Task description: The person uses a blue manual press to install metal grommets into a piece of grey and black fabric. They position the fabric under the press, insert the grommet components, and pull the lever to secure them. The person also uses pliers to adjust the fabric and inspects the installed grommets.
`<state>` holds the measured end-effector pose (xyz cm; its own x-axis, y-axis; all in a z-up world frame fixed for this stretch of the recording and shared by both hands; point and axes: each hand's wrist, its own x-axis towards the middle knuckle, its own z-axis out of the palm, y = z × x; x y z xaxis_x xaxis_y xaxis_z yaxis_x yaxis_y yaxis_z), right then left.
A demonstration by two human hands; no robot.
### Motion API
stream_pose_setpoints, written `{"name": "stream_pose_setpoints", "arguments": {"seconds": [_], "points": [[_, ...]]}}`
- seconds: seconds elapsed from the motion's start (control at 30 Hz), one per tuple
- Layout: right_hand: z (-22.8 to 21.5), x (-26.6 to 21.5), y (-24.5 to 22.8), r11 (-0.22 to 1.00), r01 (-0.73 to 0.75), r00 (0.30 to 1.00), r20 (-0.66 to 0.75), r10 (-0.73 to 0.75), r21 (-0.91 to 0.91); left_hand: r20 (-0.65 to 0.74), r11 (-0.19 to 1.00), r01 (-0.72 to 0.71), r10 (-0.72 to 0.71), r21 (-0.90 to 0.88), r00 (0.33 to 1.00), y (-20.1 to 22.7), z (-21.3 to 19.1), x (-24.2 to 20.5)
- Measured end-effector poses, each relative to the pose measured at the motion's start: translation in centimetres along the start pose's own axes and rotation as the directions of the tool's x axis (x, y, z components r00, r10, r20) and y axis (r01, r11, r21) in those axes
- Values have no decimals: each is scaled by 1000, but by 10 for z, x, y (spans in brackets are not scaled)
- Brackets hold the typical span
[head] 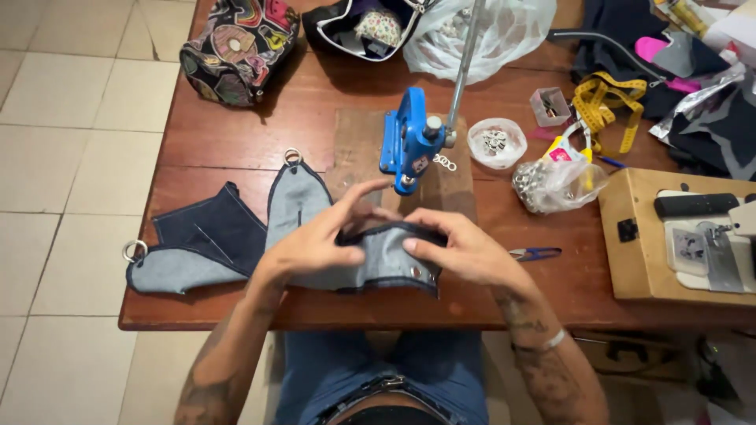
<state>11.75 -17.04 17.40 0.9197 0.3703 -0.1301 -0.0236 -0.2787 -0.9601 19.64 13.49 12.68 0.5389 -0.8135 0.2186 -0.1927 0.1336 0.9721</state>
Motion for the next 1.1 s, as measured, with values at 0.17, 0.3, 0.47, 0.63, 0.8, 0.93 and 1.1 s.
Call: {"name": "stream_pose_setpoints", "arguments": {"seconds": [0.17, 0.3, 0.47, 0.63, 0.8, 0.93, 1.1], "points": [[-24, 9, 25, 988, -70, 995, -63, 80, 137, 94, 951, 308, -310, 34, 946, -7, -23, 25], [-33, 11, 37, 963, -184, 930, -283, 236, 198, -42, 885, 386, -389, 259, 920, 3, -39, 34], [-6, 32, 79, 862, -29, 805, -500, 320, 506, -18, 927, 309, -313, 212, 950, -9, -62, 60], [12, 37, 33, 738, 54, 723, -536, 435, 672, -251, 878, 476, -472, -45, 845, -3, -55, 80], [18, 40, 24, 781, 69, 696, -591, 408, 621, -274, 875, 478, -442, 77, 854, 20, -49, 81], [30, 28, 46, 838, 80, 647, -667, 369, 540, -231, 905, 424, -407, 24, 884, 7, -40, 65], [29, 40, 49, 864, 155, 576, -755, 314, 478, -334, 916, 397, -390, -50, 858, -24, -43, 62]]}}
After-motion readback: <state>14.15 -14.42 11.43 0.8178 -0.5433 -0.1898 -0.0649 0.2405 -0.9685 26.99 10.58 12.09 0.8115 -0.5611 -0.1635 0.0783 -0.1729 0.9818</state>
